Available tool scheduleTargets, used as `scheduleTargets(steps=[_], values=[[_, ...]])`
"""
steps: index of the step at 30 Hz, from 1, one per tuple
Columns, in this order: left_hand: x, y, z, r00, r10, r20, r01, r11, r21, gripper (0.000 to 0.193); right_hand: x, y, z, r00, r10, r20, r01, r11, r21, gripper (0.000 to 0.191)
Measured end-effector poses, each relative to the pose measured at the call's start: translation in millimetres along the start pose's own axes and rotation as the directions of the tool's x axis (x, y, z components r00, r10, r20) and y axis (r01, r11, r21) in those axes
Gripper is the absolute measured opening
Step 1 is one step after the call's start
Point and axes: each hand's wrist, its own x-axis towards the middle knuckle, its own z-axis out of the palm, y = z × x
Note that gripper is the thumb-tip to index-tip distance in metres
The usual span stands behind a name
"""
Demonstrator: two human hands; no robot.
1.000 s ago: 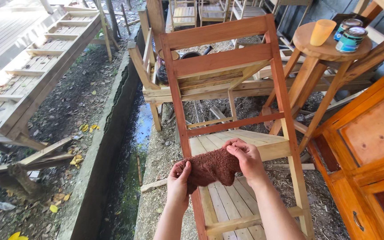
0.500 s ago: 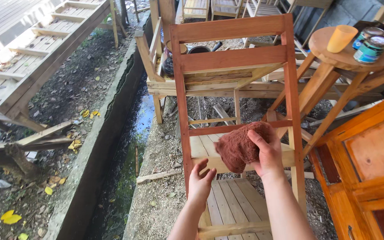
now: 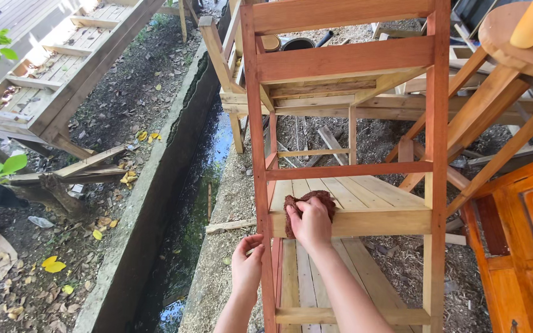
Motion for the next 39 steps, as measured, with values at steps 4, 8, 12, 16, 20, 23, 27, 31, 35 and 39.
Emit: scheduleTargets(steps=[4,8,12,16,20,23,27,31,35,39], values=[[-2.1,-7.7,-8.1,0.999,-0.035,-0.035,0.034,0.999,-0.025,0.026,16.3,-23.8,9.2,0.982,0.166,0.093,-0.175,0.979,0.105,0.021],[-3.3,-17.3,-12.4,0.998,-0.046,-0.042,0.044,0.998,-0.054,0.028,25.9,-39.7,31.6,0.973,0.152,0.175,-0.215,0.872,0.440,0.028],[-1.4,-20.0,-12.0,0.998,-0.049,-0.037,0.045,0.994,-0.099,0.027,24.7,-38.7,41.0,0.946,0.062,0.318,-0.188,0.904,0.384,0.050],[1.8,-16.4,-10.1,0.998,-0.037,-0.047,0.033,0.995,-0.095,0.027,36.8,-35.2,42.6,0.889,0.106,0.445,-0.222,0.951,0.217,0.051],[2.6,-14.3,-11.0,0.999,-0.023,-0.048,0.018,0.995,-0.101,0.026,38.6,-39.4,40.3,0.857,0.124,0.500,-0.278,0.929,0.246,0.041],[0.9,-15.8,-12.3,0.998,-0.038,-0.058,0.032,0.994,-0.104,0.026,27.3,-42.6,39.9,0.928,0.052,0.369,-0.201,0.903,0.379,0.043],[-1.5,-18.9,-12.3,0.995,-0.069,-0.067,0.066,0.997,-0.048,0.026,25.9,-39.6,46.8,0.926,0.053,0.374,-0.187,0.924,0.334,0.037],[-2.0,-22.5,-13.9,0.995,-0.070,-0.072,0.067,0.996,-0.054,0.027,30.0,-33.9,52.6,0.948,-0.031,0.316,-0.138,0.857,0.496,0.043],[1.6,-27.1,-15.7,0.997,-0.054,-0.055,0.051,0.996,-0.070,0.027,19.9,-30.4,52.3,0.951,0.017,0.308,-0.128,0.931,0.343,0.046],[7.4,-27.0,-11.6,0.996,0.057,-0.066,-0.059,0.998,-0.026,0.027,21.8,-29.7,51.1,0.892,0.126,0.435,-0.236,0.950,0.207,0.042]])
